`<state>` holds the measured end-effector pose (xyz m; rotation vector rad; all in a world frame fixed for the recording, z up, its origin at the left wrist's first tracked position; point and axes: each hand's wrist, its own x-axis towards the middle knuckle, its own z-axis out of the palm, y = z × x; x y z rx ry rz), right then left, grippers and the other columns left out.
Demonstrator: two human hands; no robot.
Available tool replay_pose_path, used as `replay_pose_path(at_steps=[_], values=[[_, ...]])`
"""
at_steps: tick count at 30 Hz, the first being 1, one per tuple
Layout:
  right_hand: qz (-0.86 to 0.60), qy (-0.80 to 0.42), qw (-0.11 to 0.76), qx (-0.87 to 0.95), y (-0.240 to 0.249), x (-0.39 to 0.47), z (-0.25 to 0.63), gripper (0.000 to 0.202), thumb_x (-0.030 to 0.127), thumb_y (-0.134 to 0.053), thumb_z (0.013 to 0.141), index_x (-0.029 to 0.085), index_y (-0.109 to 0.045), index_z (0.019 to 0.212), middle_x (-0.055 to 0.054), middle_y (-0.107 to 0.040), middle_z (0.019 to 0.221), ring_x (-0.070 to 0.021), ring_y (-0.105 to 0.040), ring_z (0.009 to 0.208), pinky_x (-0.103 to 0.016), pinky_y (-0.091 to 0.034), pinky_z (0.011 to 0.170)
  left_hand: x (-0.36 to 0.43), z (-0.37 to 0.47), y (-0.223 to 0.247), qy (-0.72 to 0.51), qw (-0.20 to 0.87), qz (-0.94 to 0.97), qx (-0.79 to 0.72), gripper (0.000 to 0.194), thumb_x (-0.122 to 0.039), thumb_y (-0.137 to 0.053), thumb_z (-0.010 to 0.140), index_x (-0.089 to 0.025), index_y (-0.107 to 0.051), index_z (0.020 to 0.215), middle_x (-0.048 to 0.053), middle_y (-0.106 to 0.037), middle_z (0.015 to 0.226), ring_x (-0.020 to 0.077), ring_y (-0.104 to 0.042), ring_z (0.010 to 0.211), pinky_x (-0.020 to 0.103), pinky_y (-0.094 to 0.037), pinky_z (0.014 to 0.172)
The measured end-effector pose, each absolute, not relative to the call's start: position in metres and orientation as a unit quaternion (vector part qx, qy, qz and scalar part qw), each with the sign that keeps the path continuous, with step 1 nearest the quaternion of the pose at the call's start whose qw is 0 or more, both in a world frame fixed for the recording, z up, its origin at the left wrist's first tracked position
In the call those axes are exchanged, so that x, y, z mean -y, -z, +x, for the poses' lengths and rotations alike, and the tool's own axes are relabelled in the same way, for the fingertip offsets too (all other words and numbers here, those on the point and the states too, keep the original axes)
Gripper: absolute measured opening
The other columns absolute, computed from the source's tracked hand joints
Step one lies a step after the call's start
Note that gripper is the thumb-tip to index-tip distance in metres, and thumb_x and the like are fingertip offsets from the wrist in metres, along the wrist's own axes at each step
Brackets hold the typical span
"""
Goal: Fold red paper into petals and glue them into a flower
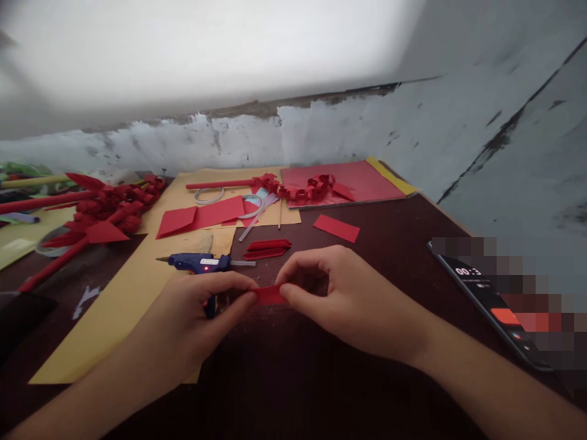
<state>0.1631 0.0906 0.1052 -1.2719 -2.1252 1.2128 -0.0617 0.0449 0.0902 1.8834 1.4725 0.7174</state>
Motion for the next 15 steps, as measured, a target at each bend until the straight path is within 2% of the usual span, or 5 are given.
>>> replay_pose_path(at_steps=[3,8,12,15], values=[[-0.446,-0.463,0.207,0.738,-0.105,-0.092,0.164,0.011,0.033,-0.07,0.095,0.026,-0.08,0.093,0.002,-0.075,0.078,-0.0157,-0.065,0.071,-0.025,-0.047,0.059,-0.044,-0.061,-0.09,-0.299,0.344,0.685,-0.568,0.015,-0.024,-0.065,0.095,-0.027,-0.08,0.096,-0.005,-0.074,0.074,0.0125,-0.06,0.062,0.023,-0.043,0.055],[-0.432,-0.509,0.249,0.702,-0.103,-0.094,0.167,0.01,0.031,-0.073,0.095,0.028,-0.083,0.095,0.002,-0.078,0.082,-0.0139,-0.068,0.075,-0.024,-0.049,0.064,-0.047,-0.063,-0.087,-0.39,0.478,0.567,-0.546,0.012,-0.029,-0.073,0.092,-0.029,-0.084,0.095,-0.002,-0.078,0.08,0.0133,-0.064,0.068,0.021,-0.043,0.054],[-0.443,-0.552,0.278,0.65,-0.1,-0.093,0.171,0.01,0.035,-0.078,0.092,0.03,-0.085,0.097,0.001,-0.08,0.085,-0.014,-0.07,0.073,-0.025,-0.05,0.062,-0.05,-0.067,-0.085,-0.438,0.562,0.492,-0.5,0.014,-0.021,-0.079,0.088,-0.032,-0.088,0.089,-0.003,-0.082,0.082,0.0104,-0.071,0.075,0.017,-0.052,0.066],[-0.449,-0.565,0.311,0.619,-0.099,-0.094,0.173,0.009,0.037,-0.082,0.088,0.031,-0.085,0.095,0.001,-0.079,0.083,-0.0141,-0.071,0.072,-0.025,-0.051,0.06,-0.052,-0.069,-0.085,-0.454,0.595,0.446,-0.491,0.015,-0.02,-0.087,0.081,-0.031,-0.088,0.091,-0.002,-0.085,0.09,0.0127,-0.077,0.082,0.017,-0.057,0.072]])
